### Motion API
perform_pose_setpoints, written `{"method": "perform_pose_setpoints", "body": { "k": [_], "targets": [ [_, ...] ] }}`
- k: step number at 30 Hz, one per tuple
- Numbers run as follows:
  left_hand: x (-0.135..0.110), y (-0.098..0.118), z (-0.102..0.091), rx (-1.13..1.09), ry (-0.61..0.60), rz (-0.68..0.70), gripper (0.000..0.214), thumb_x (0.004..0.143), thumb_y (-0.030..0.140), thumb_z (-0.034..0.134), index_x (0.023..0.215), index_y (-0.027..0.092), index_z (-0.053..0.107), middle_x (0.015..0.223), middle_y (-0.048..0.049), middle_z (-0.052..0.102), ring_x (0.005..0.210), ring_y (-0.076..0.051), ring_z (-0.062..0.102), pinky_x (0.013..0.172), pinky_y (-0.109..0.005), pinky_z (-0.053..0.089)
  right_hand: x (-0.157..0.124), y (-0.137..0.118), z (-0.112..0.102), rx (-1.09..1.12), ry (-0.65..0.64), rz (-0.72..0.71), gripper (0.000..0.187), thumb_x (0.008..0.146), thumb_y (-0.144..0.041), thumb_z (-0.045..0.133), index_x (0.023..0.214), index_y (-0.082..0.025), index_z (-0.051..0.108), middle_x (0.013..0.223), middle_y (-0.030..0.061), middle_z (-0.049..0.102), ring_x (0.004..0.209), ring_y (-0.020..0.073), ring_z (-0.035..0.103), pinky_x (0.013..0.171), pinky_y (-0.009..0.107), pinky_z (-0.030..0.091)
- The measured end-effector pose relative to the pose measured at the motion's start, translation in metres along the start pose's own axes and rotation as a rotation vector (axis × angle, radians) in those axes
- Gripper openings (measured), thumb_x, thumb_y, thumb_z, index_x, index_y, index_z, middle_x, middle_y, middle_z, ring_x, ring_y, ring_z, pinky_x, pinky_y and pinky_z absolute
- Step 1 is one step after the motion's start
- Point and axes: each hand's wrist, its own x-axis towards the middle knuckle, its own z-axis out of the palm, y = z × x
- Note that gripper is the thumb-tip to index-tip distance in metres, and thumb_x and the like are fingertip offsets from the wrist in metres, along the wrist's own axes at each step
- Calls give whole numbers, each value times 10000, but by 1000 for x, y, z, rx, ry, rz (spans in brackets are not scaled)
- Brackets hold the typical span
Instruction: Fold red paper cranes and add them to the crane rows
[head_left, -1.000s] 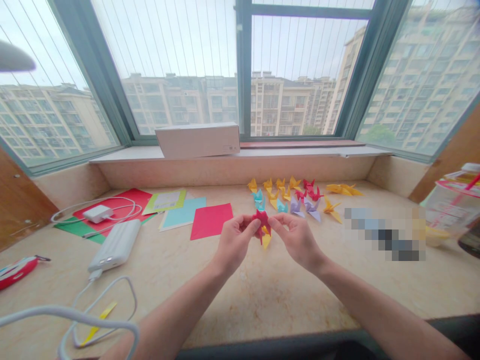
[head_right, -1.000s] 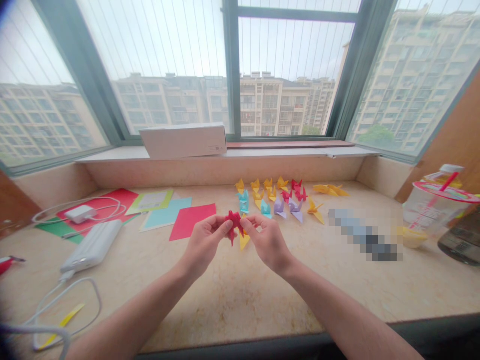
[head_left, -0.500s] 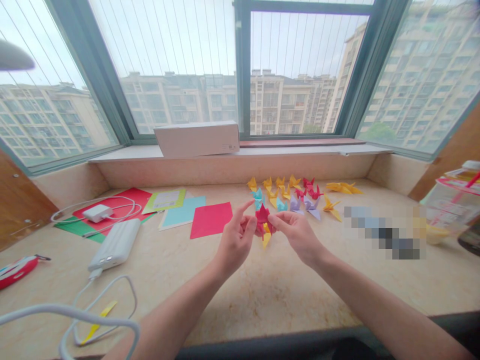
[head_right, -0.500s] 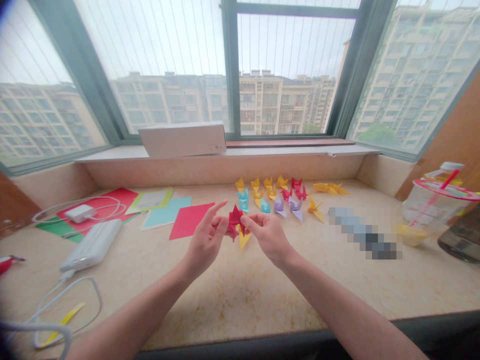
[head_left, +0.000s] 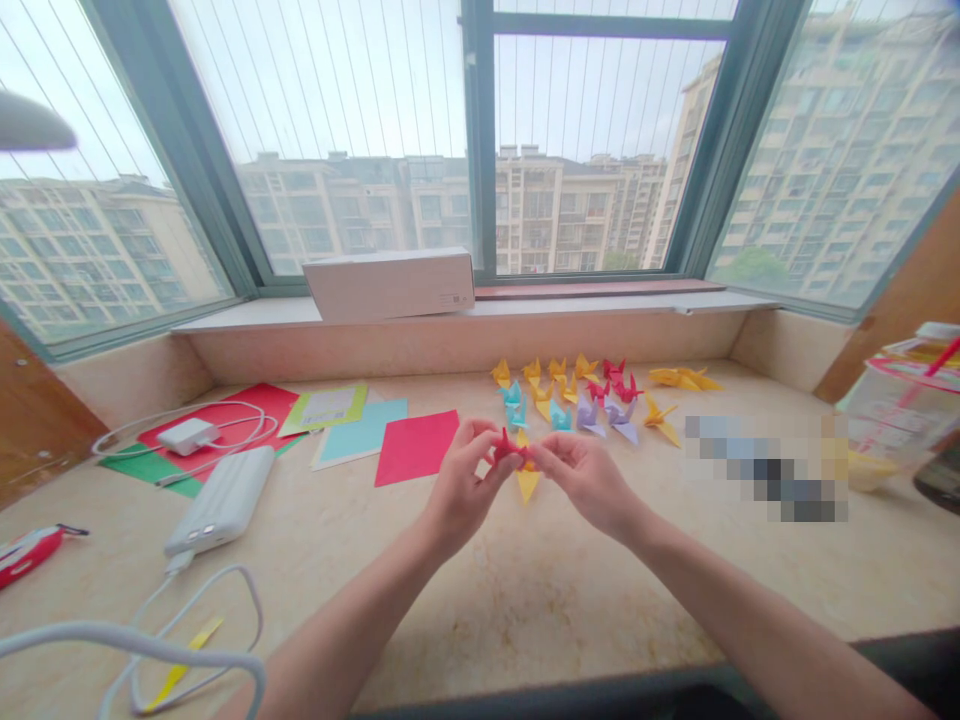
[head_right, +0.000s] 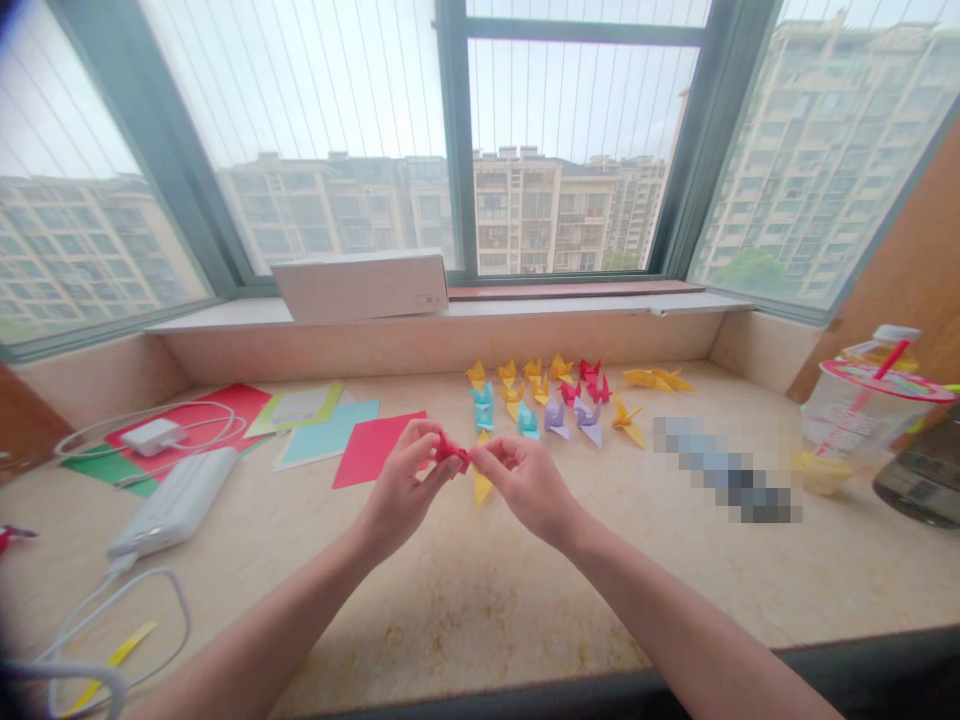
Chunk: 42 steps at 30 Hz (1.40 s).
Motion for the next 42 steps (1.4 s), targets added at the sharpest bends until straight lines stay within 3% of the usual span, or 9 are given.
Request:
{"method": "perform_pose_setpoints", "body": {
  "k": [3,8,14,21,25,31,42],
  "targets": [
    [0,0,4,-241,-147,-152,267,908,414,597,862,159,660,847,-57,651,795,-174,612,712,-283,498,1,-1,-3,-77,75,-127,293,848,-459,681,951,-186,714,817,49,722,734,179,635,701,317,496],
    [-1,1,9,-466,-264,-256,333,903,476,586,894,145,623,760,-47,658,682,-151,611,650,-266,478,1,-4,-9,-112,-16,-227,202,888,-378,648,963,-215,740,929,57,710,834,190,637,738,330,496],
    [-1,9,7,-489,-297,-344,392,923,516,527,770,156,548,606,23,528,510,-90,482,512,-214,385,0,-3,-9,-185,0,-248,116,854,-253,652,945,-214,712,882,33,698,780,173,595,742,331,469],
    [-1,5,6,-467,-347,-367,386,911,506,554,827,132,595,623,14,546,489,-77,467,488,-210,343,0,5,-9,-204,26,-229,86,814,-174,607,863,-219,661,815,8,675,768,172,583,778,342,447],
    [-1,6,6,-479,-341,-378,373,885,494,599,838,123,601,685,-6,597,483,-71,481,471,-210,346,-1,6,-10,-195,52,-261,186,809,-167,628,982,-233,649,864,13,684,783,174,595,780,341,458],
    [-1,8,6,-497,-301,-392,349,858,464,646,831,119,603,680,4,596,488,-69,484,472,-208,354,0,1,-15,-346,46,-385,53,841,-182,666,871,-226,664,849,15,678,766,171,595,743,318,468],
    [-4,9,10,-489,-175,-323,259,882,381,641,831,132,597,587,29,557,518,-90,510,511,-208,402,0,3,-18,-526,80,-655,53,872,-177,671,902,-218,687,917,53,681,861,199,636,797,362,492]
  ]
}}
